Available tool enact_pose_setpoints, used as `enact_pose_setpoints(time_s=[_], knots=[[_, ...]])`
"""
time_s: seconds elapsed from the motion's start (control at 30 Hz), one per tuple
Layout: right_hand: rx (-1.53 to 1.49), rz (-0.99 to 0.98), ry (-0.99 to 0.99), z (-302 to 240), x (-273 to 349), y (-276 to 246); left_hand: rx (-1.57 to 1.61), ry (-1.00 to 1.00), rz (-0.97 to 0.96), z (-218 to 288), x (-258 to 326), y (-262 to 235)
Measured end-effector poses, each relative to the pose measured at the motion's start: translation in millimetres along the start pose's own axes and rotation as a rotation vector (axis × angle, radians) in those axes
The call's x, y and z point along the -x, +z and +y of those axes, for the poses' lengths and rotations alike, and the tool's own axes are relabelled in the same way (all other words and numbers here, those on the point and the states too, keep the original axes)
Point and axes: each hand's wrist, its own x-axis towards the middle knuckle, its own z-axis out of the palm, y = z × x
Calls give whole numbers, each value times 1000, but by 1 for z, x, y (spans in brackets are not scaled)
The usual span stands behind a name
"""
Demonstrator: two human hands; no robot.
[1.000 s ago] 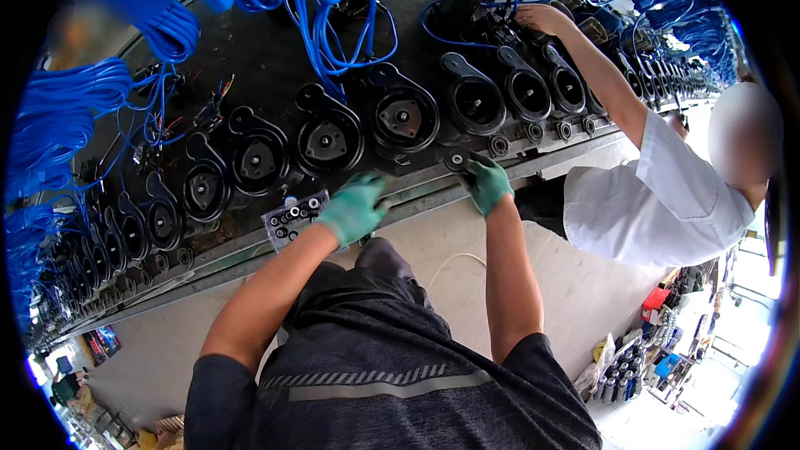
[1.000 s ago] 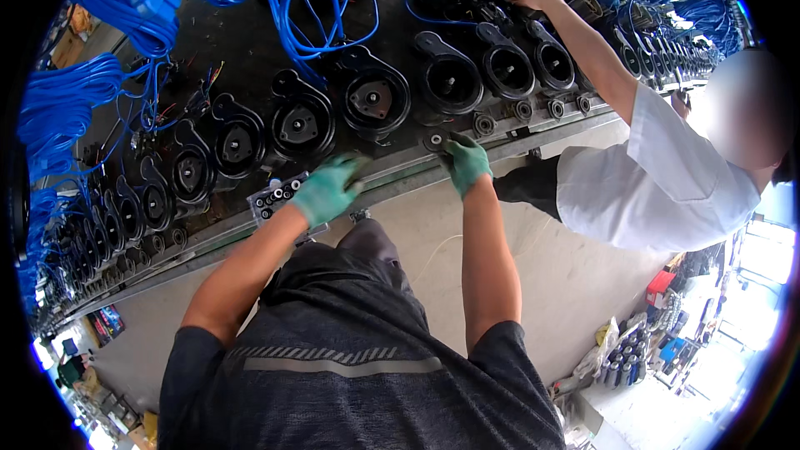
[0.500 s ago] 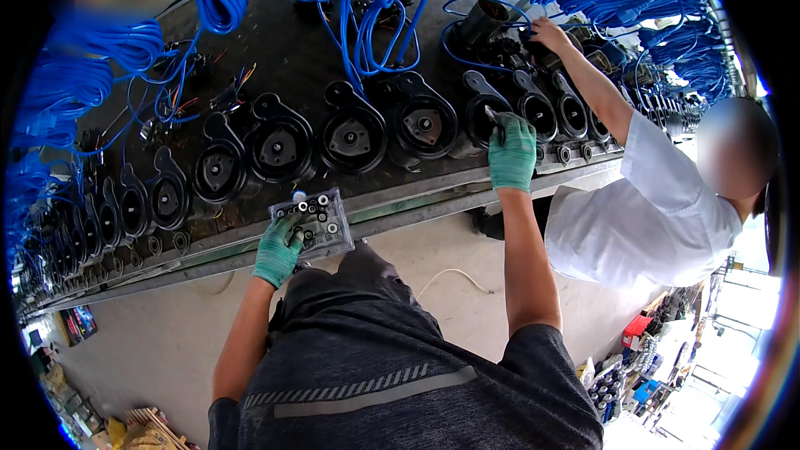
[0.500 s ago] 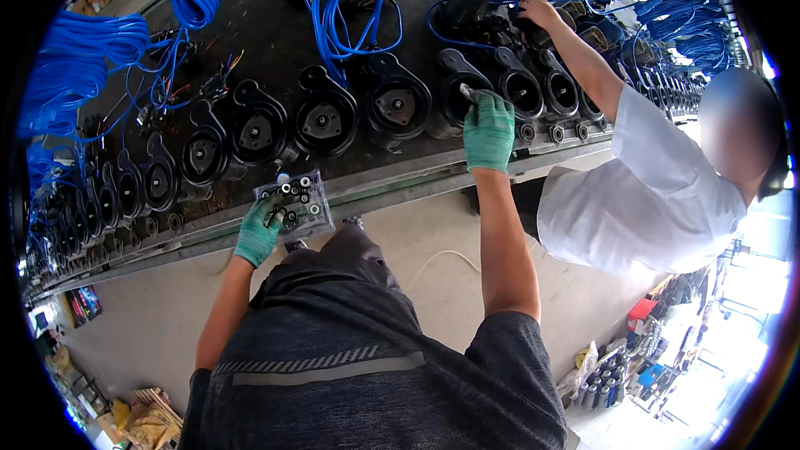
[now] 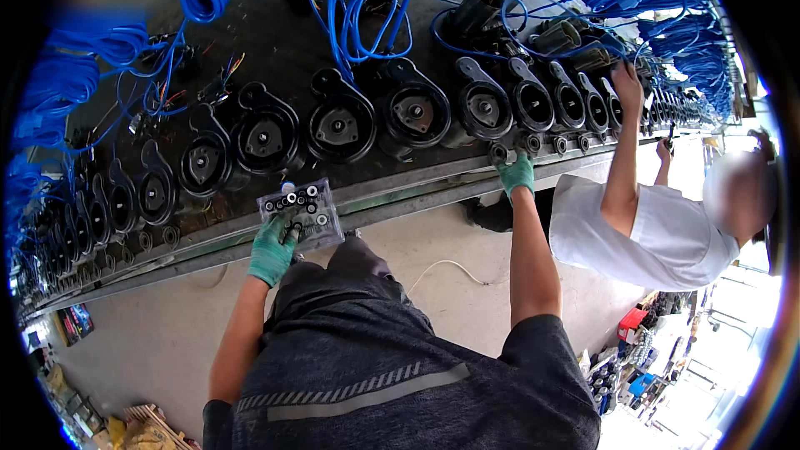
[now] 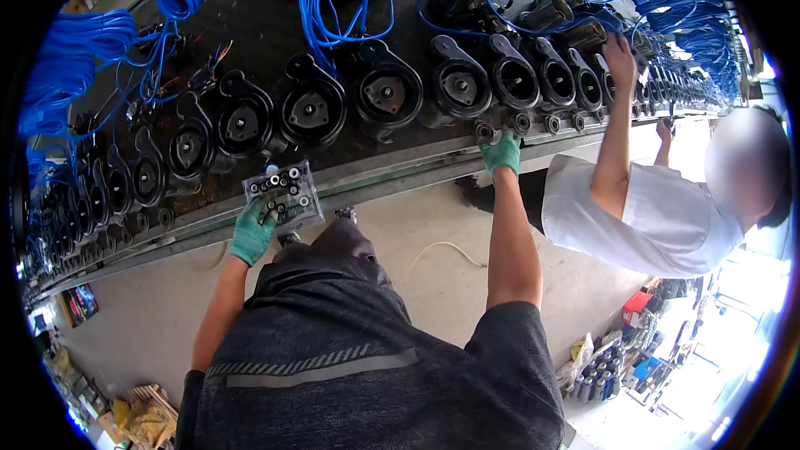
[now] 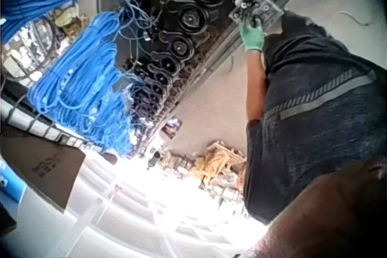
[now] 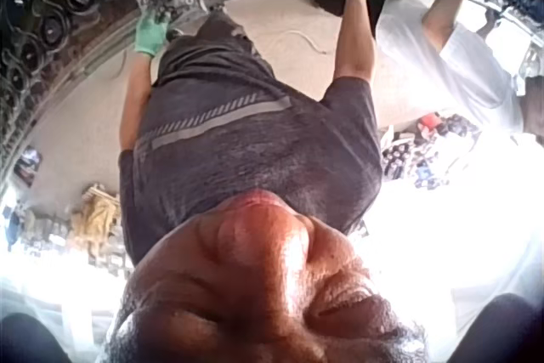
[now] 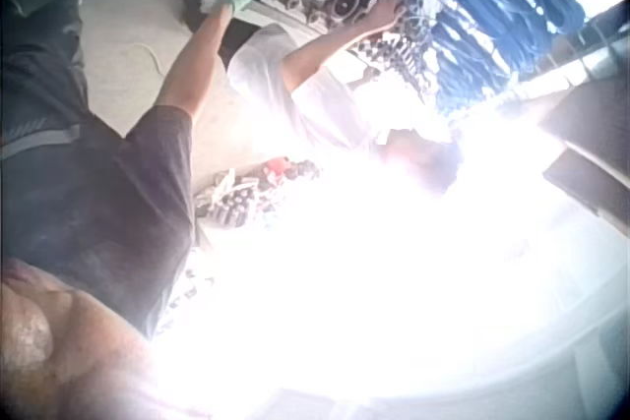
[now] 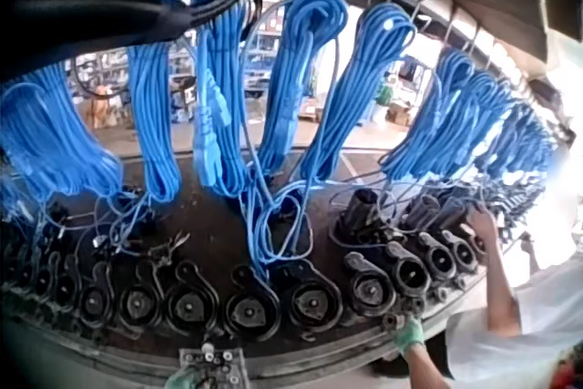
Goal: The person inserts small cylindrical components into the center of a row of black mechanical housings on a factory assembly line. They pick up the parts from a clear plastic tray and place them into the units one by one, moving along the line as they work.
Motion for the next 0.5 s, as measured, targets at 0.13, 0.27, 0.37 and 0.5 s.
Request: enact_pose_setpoints(time_s=[0.13,0.27,0.37,0.5], knots=[[191,-335,136,4,-32,25,-83,-16,31,10,2,-7],[247,-140,-117,-28,-7,15,-45,-101,9,19,7,-15],[-90,-420,-42,-42,41,33,-96,-70,-23,23,3,-14],[-259,-496,-318,-164,131,47,-229,3,-8,18,0,-4]])
